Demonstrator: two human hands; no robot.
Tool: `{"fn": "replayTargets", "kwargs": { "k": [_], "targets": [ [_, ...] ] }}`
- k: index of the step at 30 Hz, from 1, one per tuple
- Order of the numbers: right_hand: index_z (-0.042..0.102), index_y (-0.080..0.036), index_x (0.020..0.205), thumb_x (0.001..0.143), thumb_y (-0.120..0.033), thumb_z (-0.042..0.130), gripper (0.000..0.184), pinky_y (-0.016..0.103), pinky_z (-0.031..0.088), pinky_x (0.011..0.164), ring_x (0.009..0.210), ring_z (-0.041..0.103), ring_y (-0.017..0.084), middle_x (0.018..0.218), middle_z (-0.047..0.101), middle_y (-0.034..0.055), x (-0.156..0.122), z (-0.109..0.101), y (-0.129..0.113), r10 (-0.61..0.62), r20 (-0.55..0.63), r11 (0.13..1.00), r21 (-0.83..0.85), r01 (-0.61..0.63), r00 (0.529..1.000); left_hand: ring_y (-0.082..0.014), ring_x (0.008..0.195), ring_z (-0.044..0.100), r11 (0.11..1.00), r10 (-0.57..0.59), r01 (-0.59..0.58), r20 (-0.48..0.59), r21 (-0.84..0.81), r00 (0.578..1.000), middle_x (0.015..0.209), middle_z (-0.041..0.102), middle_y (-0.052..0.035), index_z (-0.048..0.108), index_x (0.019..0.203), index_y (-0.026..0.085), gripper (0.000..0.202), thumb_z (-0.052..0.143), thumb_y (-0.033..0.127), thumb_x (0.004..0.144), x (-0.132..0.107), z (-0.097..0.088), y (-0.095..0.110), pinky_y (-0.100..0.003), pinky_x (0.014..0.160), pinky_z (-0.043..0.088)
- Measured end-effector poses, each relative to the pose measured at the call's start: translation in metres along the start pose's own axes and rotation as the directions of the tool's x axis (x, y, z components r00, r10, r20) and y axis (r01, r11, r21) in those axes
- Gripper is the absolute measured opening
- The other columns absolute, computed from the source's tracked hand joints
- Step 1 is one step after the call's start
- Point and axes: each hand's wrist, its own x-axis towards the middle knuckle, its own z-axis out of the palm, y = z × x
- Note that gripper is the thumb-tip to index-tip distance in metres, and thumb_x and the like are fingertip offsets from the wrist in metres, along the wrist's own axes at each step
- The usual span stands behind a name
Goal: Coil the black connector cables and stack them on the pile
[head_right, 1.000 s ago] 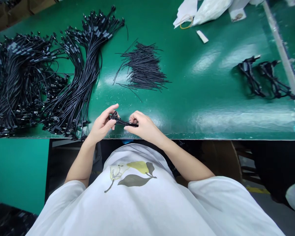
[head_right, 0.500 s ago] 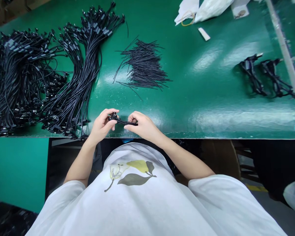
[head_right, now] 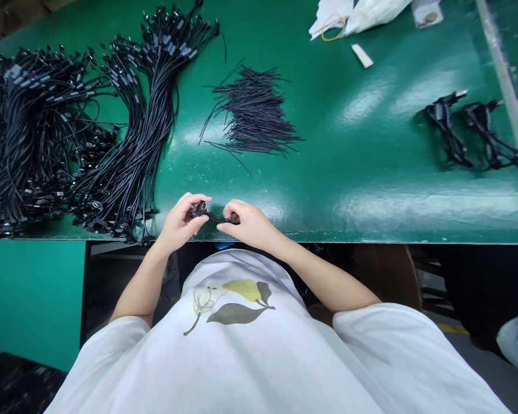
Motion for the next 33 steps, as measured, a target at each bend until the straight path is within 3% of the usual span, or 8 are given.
{"fn": "replayTargets", "kwargs": {
  "k": [7, 11, 15, 18, 21, 24, 28, 33],
  "targets": [
    [0.045, -0.02, 0.073, 0.075, -0.029, 0.062, 0.02, 0.03, 0.041, 0.068, 0.072, 0.052, 0.015, 0.079, 0.054, 0.0021, -0.001, -0.001, -0.008, -0.079, -0.142, 0.996, 0.03, 0.084, 0.987, -0.0005, 0.044, 0.047, 0.952, -0.119, 0.107, -0.026, -0.288, 0.993, 0.094, 0.05, 0.0012, 0.052, 0.112, 0.025, 0.026, 0.06, 0.035, 0.089, -0.003, 0.01, -0.005, -0.016, 0.041, 0.041],
    [0.042, -0.022, 0.081, 0.074, -0.041, 0.065, 0.031, 0.029, 0.045, 0.056, 0.052, 0.056, 0.014, 0.062, 0.057, -0.0028, 0.0, -0.003, -0.008, 0.119, 0.166, 0.871, 0.456, -0.184, 0.979, 0.0009, 0.048, 0.052, 0.954, -0.03, 0.049, 0.071, -0.295, 0.997, 0.099, 0.047, 0.0006, 0.052, 0.107, 0.024, 0.017, 0.057, 0.031, 0.092, -0.003, 0.0, 0.0, -0.015, 0.044, 0.044],
    [0.043, -0.021, 0.085, 0.076, -0.049, 0.064, 0.036, 0.025, 0.04, 0.049, 0.041, 0.049, 0.012, 0.05, 0.055, -0.0051, 0.002, -0.005, -0.007, 0.156, 0.296, 0.766, 0.566, -0.304, 0.942, -0.0013, 0.056, 0.06, 0.927, 0.041, 0.029, 0.176, -0.374, 0.984, 0.11, 0.046, -0.0031, 0.051, 0.103, 0.022, 0.017, 0.059, 0.031, 0.091, 0.0, -0.01, 0.009, -0.018, 0.052, 0.051],
    [0.044, -0.021, 0.086, 0.079, -0.046, 0.061, 0.031, 0.026, 0.042, 0.052, 0.046, 0.052, 0.013, 0.054, 0.056, -0.004, 0.004, -0.006, -0.006, 0.114, 0.245, 0.829, 0.51, -0.227, 0.963, -0.0034, 0.056, 0.061, 0.918, -0.003, 0.071, 0.171, -0.39, 0.985, 0.109, 0.053, -0.0038, 0.048, 0.106, 0.023, 0.025, 0.062, 0.034, 0.089, 0.002, -0.011, 0.009, -0.02, 0.056, 0.052],
    [0.05, -0.02, 0.084, 0.078, -0.035, 0.065, 0.022, 0.029, 0.046, 0.067, 0.069, 0.058, 0.015, 0.077, 0.06, 0.0021, 0.007, -0.006, -0.007, -0.054, -0.016, 0.974, 0.221, 0.056, 0.998, -0.004, 0.051, 0.059, 0.913, -0.054, 0.103, 0.134, -0.395, 0.989, 0.094, 0.059, 0.0008, 0.046, 0.105, 0.023, 0.025, 0.061, 0.036, 0.09, 0.004, -0.008, 0.005, -0.019, 0.053, 0.05],
    [0.054, -0.02, 0.083, 0.078, -0.025, 0.064, 0.013, 0.031, 0.043, 0.075, 0.081, 0.054, 0.016, 0.089, 0.057, 0.0042, 0.008, -0.007, -0.008, -0.249, -0.163, 0.968, -0.086, 0.238, 0.955, -0.0041, 0.052, 0.059, 0.895, -0.058, 0.104, 0.117, -0.434, 0.991, 0.094, 0.058, 0.0018, 0.046, 0.103, 0.023, 0.028, 0.064, 0.037, 0.087, 0.005, -0.005, 0.004, -0.019, 0.052, 0.05],
    [0.055, -0.019, 0.086, 0.08, -0.02, 0.064, 0.011, 0.031, 0.041, 0.079, 0.084, 0.052, 0.017, 0.09, 0.058, 0.0036, 0.01, -0.006, -0.009, -0.343, -0.152, 0.933, -0.173, 0.317, 0.927, -0.0052, 0.055, 0.06, 0.881, -0.097, 0.159, 0.157, -0.447, 0.983, 0.091, 0.057, 0.0012, 0.047, 0.102, 0.021, 0.029, 0.066, 0.035, 0.085, 0.006, -0.002, 0.009, -0.021, 0.055, 0.052],
    [0.053, -0.019, 0.083, 0.08, -0.025, 0.065, 0.014, 0.028, 0.041, 0.071, 0.076, 0.051, 0.014, 0.086, 0.055, 0.0026, 0.011, -0.005, -0.009, -0.277, -0.136, 0.959, -0.093, 0.266, 0.951, -0.0055, 0.052, 0.059, 0.865, -0.158, 0.205, 0.139, -0.457, 0.977, 0.082, 0.058, 0.0025, 0.05, 0.101, 0.019, 0.027, 0.066, 0.034, 0.085, 0.008, 0.001, 0.01, -0.02, 0.054, 0.051]
  ]
}}
